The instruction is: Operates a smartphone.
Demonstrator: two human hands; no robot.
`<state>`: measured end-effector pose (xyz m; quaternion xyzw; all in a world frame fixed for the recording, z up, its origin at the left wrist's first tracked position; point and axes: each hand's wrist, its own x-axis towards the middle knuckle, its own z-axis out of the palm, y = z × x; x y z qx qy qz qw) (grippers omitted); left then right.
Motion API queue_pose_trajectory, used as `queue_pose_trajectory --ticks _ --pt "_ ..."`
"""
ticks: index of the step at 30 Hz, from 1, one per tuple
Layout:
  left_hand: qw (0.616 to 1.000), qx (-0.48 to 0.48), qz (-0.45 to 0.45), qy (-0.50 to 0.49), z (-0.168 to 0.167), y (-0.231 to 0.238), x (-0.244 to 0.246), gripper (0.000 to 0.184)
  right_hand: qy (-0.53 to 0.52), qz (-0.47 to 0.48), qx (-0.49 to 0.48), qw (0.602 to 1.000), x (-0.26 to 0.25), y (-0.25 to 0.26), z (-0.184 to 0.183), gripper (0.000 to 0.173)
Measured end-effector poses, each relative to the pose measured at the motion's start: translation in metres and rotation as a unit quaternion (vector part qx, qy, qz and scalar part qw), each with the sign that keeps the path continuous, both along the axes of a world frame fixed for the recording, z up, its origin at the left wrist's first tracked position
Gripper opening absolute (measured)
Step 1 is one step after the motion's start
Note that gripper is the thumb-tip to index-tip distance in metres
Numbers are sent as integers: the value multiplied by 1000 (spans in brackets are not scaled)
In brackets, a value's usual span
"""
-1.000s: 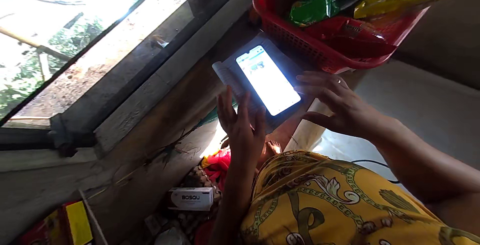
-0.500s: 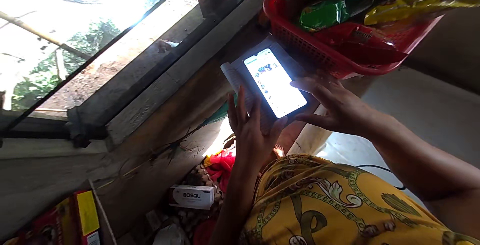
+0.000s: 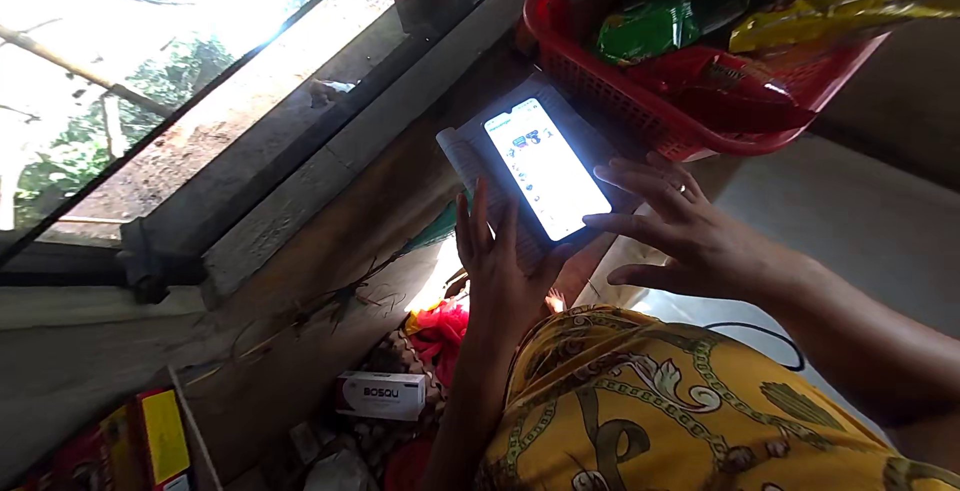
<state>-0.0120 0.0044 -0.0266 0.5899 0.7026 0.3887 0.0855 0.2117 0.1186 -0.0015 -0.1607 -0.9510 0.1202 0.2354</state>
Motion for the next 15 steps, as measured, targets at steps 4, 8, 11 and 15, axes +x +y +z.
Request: queue_pose_trajectory --ticks 4,8,11,15 --pt "1000 1 1 -1 -1 0 0 78 -5 5 0 1000 0 1 -3 48" --pt "1000 5 3 2 -2 -1 0 78 7 10 7 1000 -2 0 -4 46" --pt "1000 2 2 8 -1 -1 0 78 11 5 -12 1000 -4 0 -4 46" --pt "999 -11 13 28 3 -1 1 78 34 -57 -52 996 -6 0 3 58"
